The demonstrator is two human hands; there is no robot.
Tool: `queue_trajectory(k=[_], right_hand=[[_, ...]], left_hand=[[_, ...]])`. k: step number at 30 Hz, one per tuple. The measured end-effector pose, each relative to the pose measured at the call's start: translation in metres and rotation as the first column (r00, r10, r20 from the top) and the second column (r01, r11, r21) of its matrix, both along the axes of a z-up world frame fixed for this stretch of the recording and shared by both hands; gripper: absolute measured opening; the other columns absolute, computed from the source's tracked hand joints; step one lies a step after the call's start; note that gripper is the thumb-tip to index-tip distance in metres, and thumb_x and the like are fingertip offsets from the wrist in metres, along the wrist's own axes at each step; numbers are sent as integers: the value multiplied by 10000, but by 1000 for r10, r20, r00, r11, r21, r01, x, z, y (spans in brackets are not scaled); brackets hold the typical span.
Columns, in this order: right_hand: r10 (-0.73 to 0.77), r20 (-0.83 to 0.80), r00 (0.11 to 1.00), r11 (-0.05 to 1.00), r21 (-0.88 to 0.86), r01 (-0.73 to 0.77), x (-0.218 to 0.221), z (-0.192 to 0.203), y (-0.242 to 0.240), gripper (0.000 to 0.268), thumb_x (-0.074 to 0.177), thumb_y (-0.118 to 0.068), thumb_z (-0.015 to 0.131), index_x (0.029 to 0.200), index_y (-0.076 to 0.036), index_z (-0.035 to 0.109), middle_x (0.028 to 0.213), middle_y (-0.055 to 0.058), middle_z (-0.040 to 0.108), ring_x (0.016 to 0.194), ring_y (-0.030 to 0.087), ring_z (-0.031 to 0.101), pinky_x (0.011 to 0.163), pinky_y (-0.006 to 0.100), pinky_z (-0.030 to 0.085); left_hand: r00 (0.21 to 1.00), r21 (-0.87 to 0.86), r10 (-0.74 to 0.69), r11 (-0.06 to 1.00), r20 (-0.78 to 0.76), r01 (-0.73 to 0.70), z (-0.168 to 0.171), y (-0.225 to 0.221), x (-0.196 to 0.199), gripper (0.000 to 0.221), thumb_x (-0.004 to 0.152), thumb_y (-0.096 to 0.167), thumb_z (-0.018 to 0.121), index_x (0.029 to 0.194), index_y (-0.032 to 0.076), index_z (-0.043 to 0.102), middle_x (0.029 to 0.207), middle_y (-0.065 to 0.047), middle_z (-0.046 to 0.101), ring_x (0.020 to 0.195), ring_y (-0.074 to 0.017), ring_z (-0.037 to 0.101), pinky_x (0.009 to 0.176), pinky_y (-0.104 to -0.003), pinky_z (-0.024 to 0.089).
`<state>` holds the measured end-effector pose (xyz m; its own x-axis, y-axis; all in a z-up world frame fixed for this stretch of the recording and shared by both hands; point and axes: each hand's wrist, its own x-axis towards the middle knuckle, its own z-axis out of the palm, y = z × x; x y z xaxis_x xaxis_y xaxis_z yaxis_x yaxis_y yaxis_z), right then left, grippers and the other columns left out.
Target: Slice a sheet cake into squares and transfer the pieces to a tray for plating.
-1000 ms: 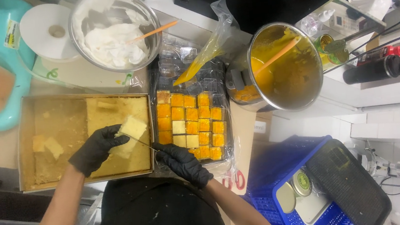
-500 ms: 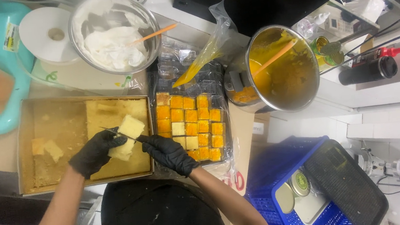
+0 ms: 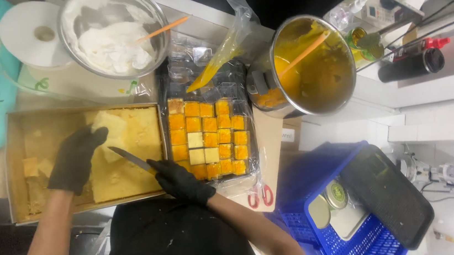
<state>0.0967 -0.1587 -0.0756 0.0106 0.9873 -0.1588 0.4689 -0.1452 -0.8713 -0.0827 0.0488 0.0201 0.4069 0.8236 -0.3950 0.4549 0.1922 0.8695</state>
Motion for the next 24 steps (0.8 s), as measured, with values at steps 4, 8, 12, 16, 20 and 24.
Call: queue_trajectory(k=[4, 8, 12, 16, 20, 24], right_hand=[[-71, -104, 992, 990, 116, 83, 9, -12, -2, 484, 959, -50, 573, 1437, -117, 543, 1478, 193, 542, 1243, 355, 610, 989, 386, 527], [-621, -320, 715, 782, -197, 591, 53, 41, -19, 503, 959, -221, 740, 1439, -202, 592, 1312, 123, 688, 1241, 275, 643, 1063, 411, 533], [-798, -195, 570, 602, -229, 765, 122, -29, -75, 445, 835, -152, 879, 1244, -185, 707, 1025, 42, 746, 849, 148, 760, 816, 287, 661], [-833, -97, 545, 552, -219, 804, 164, -49, -105, 452, 764, -222, 950, 1145, -165, 712, 978, 57, 740, 867, 192, 761, 786, 338, 662], [-770, 104, 629, 600, -213, 771, 173, -63, -111, 427, 784, -277, 908, 1162, -192, 729, 1028, 38, 784, 1046, 219, 738, 956, 361, 591], [-766, 88, 636, 619, -167, 768, 164, -57, -110, 393, 772, -245, 925, 1114, -154, 754, 1001, 59, 786, 1052, 247, 726, 1022, 405, 551]], left_hand=[[991, 182, -102, 980, 91, 84, -38, -27, 34, 352, 956, 150, 714, 1285, 33, 670, 925, -78, 617, 775, -185, 559, 693, -318, 472], [940, -77, -186, 973, 288, 216, -55, -73, 90, 467, 858, 193, 844, 1297, 123, 699, 1010, -176, 659, 744, -262, 678, 620, -352, 548], [857, 99, -475, 880, 199, 465, -69, -123, 168, 452, 827, 273, 852, 1221, 92, 722, 1067, -225, 717, 1000, -463, 697, 864, -551, 538], [843, 64, -537, 843, 43, 534, -106, -153, 216, 520, 842, 318, 815, 1334, 374, 654, 1124, -28, 705, 1075, -309, 691, 954, -485, 526], [841, 115, -540, 834, -31, 540, -133, -166, 229, 400, 898, 267, 749, 1286, 312, 664, 1201, -59, 686, 1165, -359, 662, 1004, -504, 527], [827, 90, -560, 823, -45, 561, -133, -171, 219, 340, 968, 331, 681, 1303, 276, 654, 1272, -128, 669, 1210, -397, 632, 1032, -507, 518]])
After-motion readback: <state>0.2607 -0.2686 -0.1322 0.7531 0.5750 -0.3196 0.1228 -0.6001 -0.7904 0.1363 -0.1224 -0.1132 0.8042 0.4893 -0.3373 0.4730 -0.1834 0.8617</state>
